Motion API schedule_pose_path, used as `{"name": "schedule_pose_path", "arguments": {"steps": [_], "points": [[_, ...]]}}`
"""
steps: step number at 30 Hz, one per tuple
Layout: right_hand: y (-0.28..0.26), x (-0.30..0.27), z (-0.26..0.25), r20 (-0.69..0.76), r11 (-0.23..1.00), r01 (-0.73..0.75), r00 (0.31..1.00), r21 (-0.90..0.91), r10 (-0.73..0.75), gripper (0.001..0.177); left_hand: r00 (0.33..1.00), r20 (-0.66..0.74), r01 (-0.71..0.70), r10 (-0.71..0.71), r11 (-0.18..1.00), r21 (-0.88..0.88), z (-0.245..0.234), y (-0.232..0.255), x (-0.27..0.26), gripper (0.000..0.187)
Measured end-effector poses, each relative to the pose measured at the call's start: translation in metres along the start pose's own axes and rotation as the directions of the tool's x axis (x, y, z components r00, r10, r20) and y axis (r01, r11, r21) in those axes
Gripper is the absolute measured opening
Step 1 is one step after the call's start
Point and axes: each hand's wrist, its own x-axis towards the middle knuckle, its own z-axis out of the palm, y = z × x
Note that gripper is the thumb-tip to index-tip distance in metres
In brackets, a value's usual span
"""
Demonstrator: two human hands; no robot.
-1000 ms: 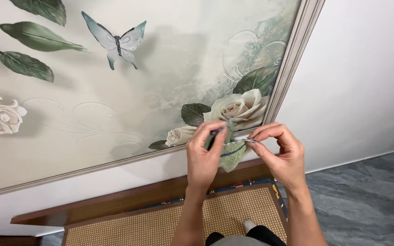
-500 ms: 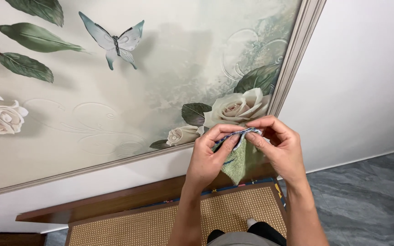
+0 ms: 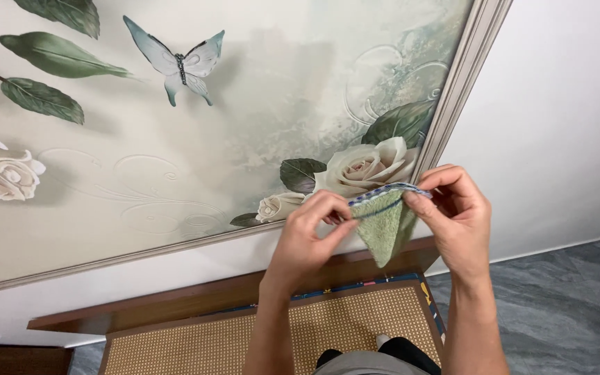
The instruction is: Cleaning a large wall-mounted painting and a headboard with a cloth.
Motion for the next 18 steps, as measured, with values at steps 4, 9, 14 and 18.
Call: {"name": "schedule_pose_path", "arguments": {"steps": [4, 9, 14, 18], "points": [[-0.002, 0.001, -0.008, -0.035, 0.997, -0.003, 0.999, -0.077, 0.000, 0.018, 0.989, -0.099, 0.095, -0.112, 0.982, -0.162, -0.006, 0.004, 0.001, 0.016], [-0.006, 0.004, -0.007, -0.014, 0.973, -0.122, 0.992, -0.198, 0.122, 0.024, 0.981, -0.164, 0.000, -0.108, 0.834, -0.551, 0.001, 0.000, 0.005, 0.032], [0.000, 0.004, -0.003, 0.123, 0.986, 0.002, 0.992, -0.168, 0.019, 0.008, 0.947, -0.220, 0.018, -0.235, 0.721, -0.693, 0.012, -0.019, 0.014, 0.039], [0.030, 0.001, -0.002, 0.122, 0.987, -0.156, 0.980, -0.039, 0.159, 0.010, 0.907, -0.213, 0.078, -0.364, 0.641, -0.764, 0.021, -0.040, 0.014, 0.040]]}}
